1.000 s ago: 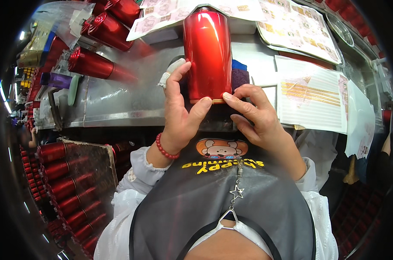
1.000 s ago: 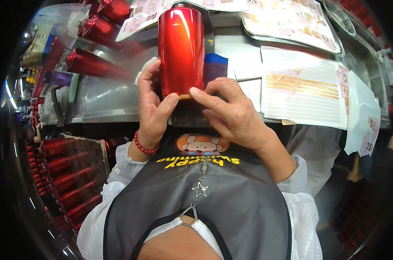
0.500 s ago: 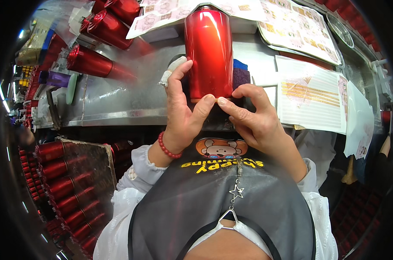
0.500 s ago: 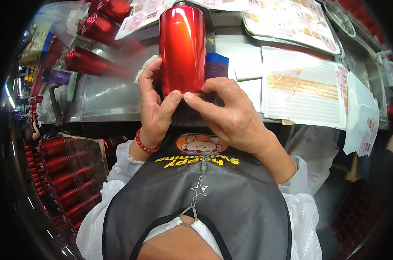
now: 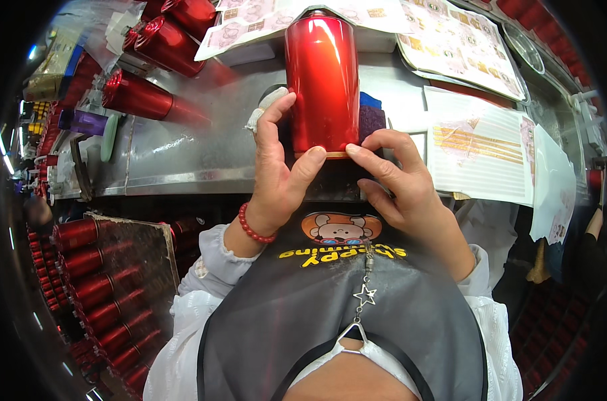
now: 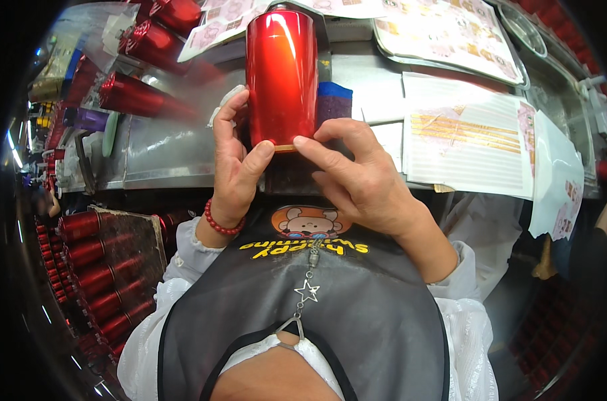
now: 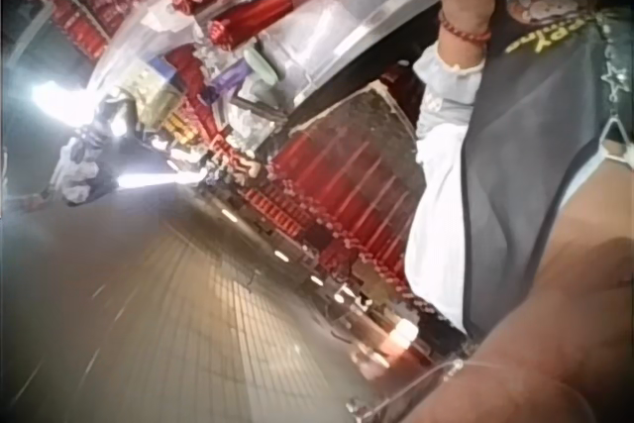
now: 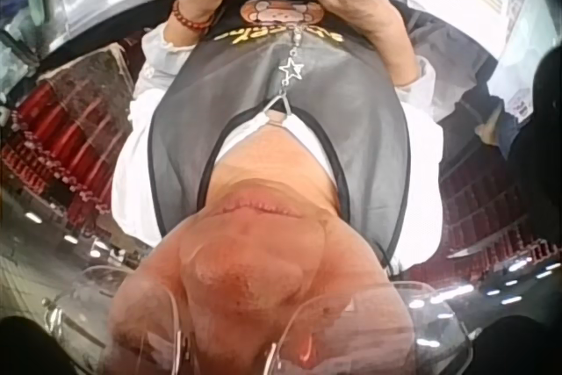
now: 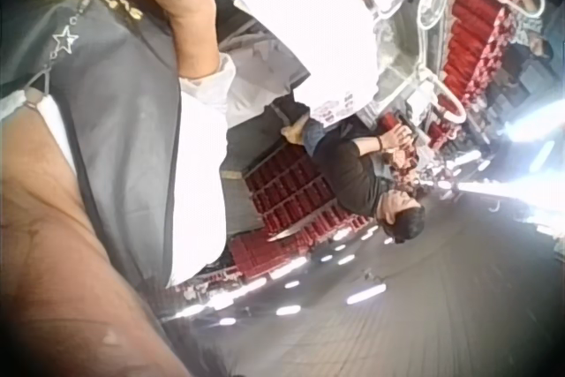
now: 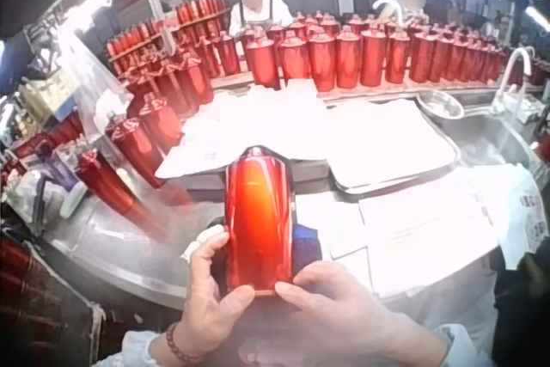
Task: The person applies a gold strip to the bottom edge of a red can, then affixes a red label to the body and a green circular sticker to the top. They smooth each label with a green cloth and place the finished can on a rack before repeating the process with another can.
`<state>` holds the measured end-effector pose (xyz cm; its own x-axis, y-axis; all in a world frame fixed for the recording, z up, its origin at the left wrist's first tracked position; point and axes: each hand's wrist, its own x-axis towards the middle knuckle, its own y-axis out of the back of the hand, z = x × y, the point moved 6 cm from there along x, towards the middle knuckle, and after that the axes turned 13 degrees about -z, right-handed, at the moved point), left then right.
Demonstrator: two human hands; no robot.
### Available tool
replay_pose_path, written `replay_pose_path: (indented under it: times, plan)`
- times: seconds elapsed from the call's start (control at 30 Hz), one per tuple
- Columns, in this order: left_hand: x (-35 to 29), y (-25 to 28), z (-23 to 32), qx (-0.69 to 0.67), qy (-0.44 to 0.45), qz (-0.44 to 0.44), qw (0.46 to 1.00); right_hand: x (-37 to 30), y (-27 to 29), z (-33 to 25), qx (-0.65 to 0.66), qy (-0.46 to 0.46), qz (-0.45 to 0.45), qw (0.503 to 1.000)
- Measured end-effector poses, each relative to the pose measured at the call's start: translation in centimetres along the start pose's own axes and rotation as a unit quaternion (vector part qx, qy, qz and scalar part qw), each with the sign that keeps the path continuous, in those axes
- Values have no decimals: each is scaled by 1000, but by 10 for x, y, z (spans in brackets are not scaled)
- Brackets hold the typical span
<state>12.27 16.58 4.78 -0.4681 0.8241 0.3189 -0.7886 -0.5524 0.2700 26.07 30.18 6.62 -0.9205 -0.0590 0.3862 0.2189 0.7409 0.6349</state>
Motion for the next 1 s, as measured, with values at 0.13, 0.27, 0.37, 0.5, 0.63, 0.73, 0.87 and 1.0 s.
replay_pose_path:
  times: [0.13, 0.27, 0.37, 0.5, 0.63, 0.73, 0.87, 1.0]
  plan:
    - [1, -1, 3, -64, -10, 14, 998, -1, -1, 1, -13, 8, -3, 1000]
    - [-21, 8, -2, -76, -56, 40, 995, -1, -2, 4, -6, 6, -1, 1000]
    - [-16, 4, -1, -24, -30, 56, 998, 0, -3, 6, -3, 7, 2, 1000]
    - [-10, 2, 0, 25, -11, 55, 998, 0, -2, 7, -6, 14, 18, 1000]
    - [-7, 4, 1, 51, -12, 42, 998, 0, -3, 8, 3, 11, 21, 1000]
    - [-7, 7, 4, 72, -34, 43, 996, 1, -3, 8, 6, 9, 14, 1000]
    - [-24, 9, 19, 213, -125, 36, 968, 1, -2, 9, 3, 13, 3, 1000]
    - [-32, -4, 37, 366, -223, 30, 903, 1, -3, 9, 18, 12, 20, 1000]
